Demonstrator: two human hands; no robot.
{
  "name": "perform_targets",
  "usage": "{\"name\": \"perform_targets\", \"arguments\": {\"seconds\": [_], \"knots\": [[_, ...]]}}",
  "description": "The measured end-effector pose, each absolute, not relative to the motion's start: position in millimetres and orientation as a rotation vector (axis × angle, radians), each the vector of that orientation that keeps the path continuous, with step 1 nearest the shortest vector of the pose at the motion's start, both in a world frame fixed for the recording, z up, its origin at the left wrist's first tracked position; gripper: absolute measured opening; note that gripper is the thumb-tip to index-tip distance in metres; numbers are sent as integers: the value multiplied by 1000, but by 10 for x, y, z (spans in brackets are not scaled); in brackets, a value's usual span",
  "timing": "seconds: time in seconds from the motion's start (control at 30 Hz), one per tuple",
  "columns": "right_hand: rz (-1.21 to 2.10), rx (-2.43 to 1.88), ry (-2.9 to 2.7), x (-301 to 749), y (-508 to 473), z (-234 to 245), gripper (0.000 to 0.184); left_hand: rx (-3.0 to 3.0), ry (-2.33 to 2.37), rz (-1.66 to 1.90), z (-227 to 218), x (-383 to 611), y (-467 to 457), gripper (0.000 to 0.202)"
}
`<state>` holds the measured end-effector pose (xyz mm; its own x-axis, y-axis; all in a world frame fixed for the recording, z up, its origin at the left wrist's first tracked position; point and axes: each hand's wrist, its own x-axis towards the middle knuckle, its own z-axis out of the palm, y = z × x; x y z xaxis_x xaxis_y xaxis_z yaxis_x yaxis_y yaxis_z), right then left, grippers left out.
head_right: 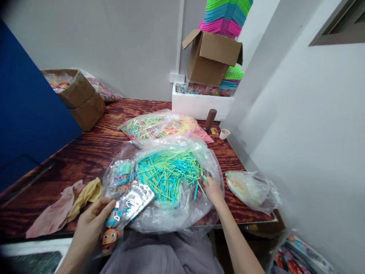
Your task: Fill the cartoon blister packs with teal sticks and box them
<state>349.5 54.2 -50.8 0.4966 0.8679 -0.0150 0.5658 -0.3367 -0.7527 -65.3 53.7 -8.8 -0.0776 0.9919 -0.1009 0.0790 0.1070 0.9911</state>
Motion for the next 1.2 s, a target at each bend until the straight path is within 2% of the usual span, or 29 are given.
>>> {"name": "perform_targets", "arguments": {"seconds": [0.3,0.5,0.57,0.63,0.8,0.87,0.93,1.03,1.2], "knots": [[605,-2186,-1359,3185,489,-518,5,1610,1385,990,20,-661,475,35],[723,-2093,-1219,3268,489,-429,7,1605,1354,966,19,-603,425,32],[780,-2056,-1182,3302,451,-386,13,1625,1311,1006,32,-571,410,29],[896,-1947,-1104,3289,388,-330,19,1640,1262,1042,33,-531,399,26],[1326,-1359,-638,2995,266,-162,33,1429,1312,1093,-42,-411,363,21],[1279,-1278,-616,2855,252,-141,40,1365,1320,1106,-54,-373,337,22],[1059,-1296,-659,2766,223,-199,43,1372,1315,1096,-33,-351,310,24],[723,-1464,-790,2743,119,-436,36,1410,1305,1102,25,-342,283,26],[575,-1622,-873,2805,-37,-720,34,1581,1240,1118,65,-328,274,25]]}}
